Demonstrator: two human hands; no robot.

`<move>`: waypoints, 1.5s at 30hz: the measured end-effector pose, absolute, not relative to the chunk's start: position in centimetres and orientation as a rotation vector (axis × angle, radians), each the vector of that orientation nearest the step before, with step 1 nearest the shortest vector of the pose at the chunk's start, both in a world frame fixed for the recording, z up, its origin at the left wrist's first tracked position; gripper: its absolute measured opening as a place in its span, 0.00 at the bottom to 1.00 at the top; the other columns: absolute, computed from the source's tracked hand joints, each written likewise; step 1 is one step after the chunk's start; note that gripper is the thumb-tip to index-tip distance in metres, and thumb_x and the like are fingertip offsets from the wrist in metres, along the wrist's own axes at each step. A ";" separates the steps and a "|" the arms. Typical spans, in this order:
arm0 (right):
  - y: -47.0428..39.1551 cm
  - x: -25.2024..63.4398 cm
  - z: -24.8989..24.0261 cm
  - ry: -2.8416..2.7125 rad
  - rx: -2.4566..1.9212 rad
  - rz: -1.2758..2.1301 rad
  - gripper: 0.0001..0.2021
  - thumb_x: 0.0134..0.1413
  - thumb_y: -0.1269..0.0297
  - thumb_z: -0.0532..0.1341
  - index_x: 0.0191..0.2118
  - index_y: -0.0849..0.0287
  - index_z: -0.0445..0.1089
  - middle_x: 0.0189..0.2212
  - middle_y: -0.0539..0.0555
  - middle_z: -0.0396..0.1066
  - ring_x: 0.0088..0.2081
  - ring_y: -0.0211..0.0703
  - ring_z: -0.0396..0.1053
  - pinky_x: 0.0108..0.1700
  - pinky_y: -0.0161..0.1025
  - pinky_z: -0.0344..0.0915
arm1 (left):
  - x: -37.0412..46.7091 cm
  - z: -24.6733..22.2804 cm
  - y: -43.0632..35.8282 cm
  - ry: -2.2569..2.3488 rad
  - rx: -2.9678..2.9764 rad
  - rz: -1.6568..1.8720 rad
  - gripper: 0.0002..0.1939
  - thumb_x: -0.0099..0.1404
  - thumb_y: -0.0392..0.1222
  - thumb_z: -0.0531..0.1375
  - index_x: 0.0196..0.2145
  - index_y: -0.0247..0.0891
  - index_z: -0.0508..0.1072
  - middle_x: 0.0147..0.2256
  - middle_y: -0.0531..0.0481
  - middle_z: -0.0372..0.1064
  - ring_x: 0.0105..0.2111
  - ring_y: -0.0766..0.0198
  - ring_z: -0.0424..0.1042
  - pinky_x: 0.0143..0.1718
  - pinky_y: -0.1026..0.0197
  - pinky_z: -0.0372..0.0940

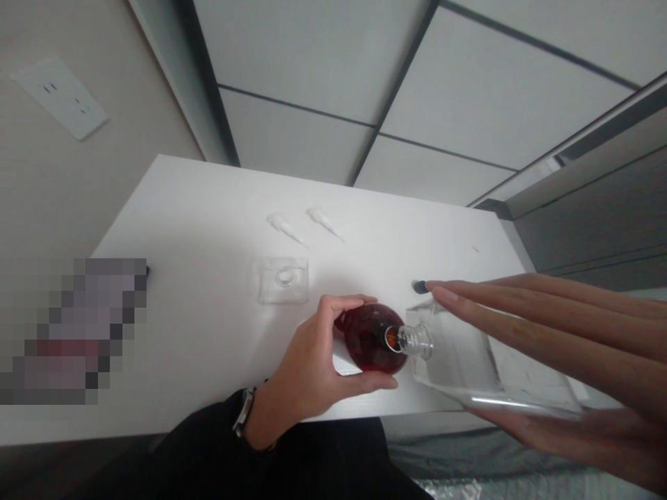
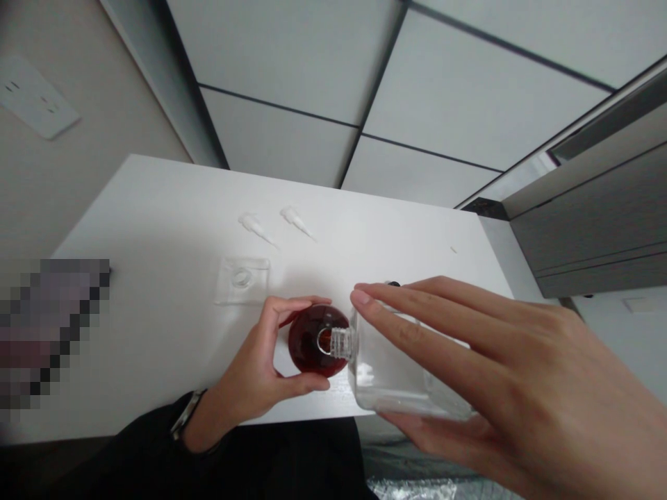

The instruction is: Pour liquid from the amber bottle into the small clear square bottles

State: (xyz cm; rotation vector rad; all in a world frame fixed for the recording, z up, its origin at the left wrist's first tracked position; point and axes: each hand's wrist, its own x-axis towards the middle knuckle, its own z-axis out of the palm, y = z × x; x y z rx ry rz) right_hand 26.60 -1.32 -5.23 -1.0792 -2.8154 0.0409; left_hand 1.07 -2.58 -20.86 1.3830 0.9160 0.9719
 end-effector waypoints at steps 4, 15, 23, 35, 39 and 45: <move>-1.4 26.5 -5.1 -2.822 -1.106 0.054 0.33 0.71 0.56 0.62 0.77 0.46 0.57 0.62 0.50 0.78 0.55 0.55 0.81 0.53 0.51 0.81 | 1.0 -21.0 -2.6 0.899 1.382 0.979 0.41 0.58 0.60 0.78 0.59 0.43 0.65 0.63 0.36 0.74 0.60 0.44 0.77 0.57 0.47 0.74; -1.3 26.8 -4.9 -2.871 -1.077 -0.003 0.34 0.71 0.58 0.62 0.78 0.49 0.56 0.62 0.54 0.77 0.58 0.57 0.79 0.50 0.52 0.79 | 1.0 -21.0 -2.6 0.921 1.380 0.964 0.42 0.57 0.62 0.78 0.60 0.44 0.66 0.62 0.37 0.75 0.61 0.43 0.77 0.61 0.44 0.72; -1.1 26.7 -4.9 -2.853 -1.062 0.027 0.30 0.73 0.55 0.59 0.76 0.50 0.59 0.62 0.53 0.77 0.58 0.54 0.78 0.49 0.48 0.78 | 1.0 -21.1 -2.4 0.892 1.392 0.998 0.41 0.58 0.61 0.78 0.59 0.45 0.65 0.62 0.37 0.75 0.60 0.45 0.78 0.57 0.47 0.75; -1.0 26.3 -5.6 -2.854 -1.100 -0.018 0.32 0.73 0.50 0.58 0.77 0.46 0.57 0.62 0.52 0.78 0.57 0.58 0.79 0.50 0.53 0.81 | 0.9 -21.5 -2.7 0.925 1.446 1.021 0.40 0.59 0.62 0.77 0.60 0.50 0.65 0.62 0.42 0.75 0.59 0.49 0.79 0.56 0.49 0.76; -1.1 26.2 -5.9 -2.861 -1.023 -0.128 0.31 0.73 0.52 0.59 0.75 0.52 0.60 0.63 0.54 0.77 0.57 0.55 0.80 0.49 0.49 0.82 | 0.8 -21.8 -2.9 0.959 1.464 1.028 0.38 0.59 0.62 0.77 0.60 0.53 0.66 0.62 0.45 0.75 0.58 0.49 0.79 0.57 0.47 0.77; -0.9 26.3 -6.2 -2.888 -0.945 -0.241 0.34 0.75 0.51 0.57 0.78 0.57 0.54 0.63 0.54 0.77 0.56 0.52 0.80 0.41 0.45 0.83 | 0.5 -22.6 -3.3 0.996 1.454 1.003 0.38 0.57 0.61 0.77 0.60 0.54 0.69 0.60 0.44 0.76 0.58 0.43 0.79 0.56 0.42 0.78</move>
